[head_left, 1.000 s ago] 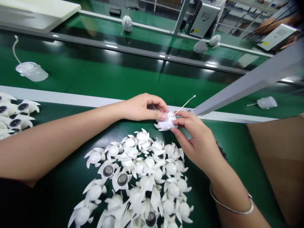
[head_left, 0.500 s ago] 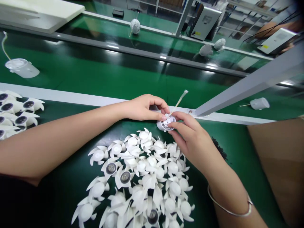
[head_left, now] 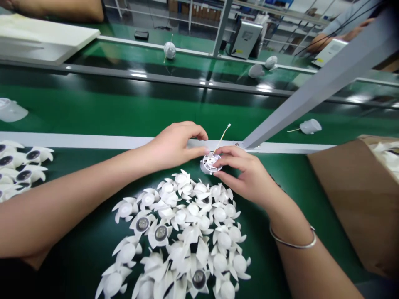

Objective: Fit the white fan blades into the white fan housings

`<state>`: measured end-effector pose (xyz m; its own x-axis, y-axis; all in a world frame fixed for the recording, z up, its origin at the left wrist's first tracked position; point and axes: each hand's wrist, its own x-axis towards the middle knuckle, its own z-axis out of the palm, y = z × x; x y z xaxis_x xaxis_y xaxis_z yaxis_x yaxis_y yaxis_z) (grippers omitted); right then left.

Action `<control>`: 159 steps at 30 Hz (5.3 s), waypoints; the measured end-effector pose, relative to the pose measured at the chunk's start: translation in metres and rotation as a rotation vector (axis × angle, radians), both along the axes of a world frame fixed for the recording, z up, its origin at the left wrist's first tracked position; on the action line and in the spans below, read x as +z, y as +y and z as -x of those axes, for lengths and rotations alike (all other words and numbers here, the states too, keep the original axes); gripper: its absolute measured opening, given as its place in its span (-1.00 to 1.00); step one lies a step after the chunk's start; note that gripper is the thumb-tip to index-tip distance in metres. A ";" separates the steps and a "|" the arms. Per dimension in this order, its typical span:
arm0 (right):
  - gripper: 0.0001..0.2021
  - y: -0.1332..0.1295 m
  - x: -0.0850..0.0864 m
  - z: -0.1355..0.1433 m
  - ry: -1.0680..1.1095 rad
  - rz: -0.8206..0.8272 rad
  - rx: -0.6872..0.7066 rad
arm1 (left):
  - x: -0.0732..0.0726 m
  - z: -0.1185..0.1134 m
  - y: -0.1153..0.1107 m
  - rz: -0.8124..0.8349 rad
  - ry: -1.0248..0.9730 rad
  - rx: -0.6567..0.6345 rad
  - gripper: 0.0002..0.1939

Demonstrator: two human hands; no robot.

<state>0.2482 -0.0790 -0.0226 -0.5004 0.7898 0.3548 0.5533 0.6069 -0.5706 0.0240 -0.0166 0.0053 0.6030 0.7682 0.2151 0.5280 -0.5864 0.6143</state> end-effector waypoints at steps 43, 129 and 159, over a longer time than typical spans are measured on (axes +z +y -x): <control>-0.74 -0.010 0.023 -0.071 -0.650 0.354 -0.436 | -0.002 -0.030 -0.040 0.290 0.074 -0.294 -0.68; -0.40 0.072 0.016 0.012 -0.347 -0.183 -0.331 | -0.050 0.002 0.018 0.132 -0.124 -0.223 -0.48; -0.90 0.007 -0.002 0.018 -0.035 -0.161 -0.184 | -0.048 -0.005 0.017 0.219 -0.423 -0.040 -0.81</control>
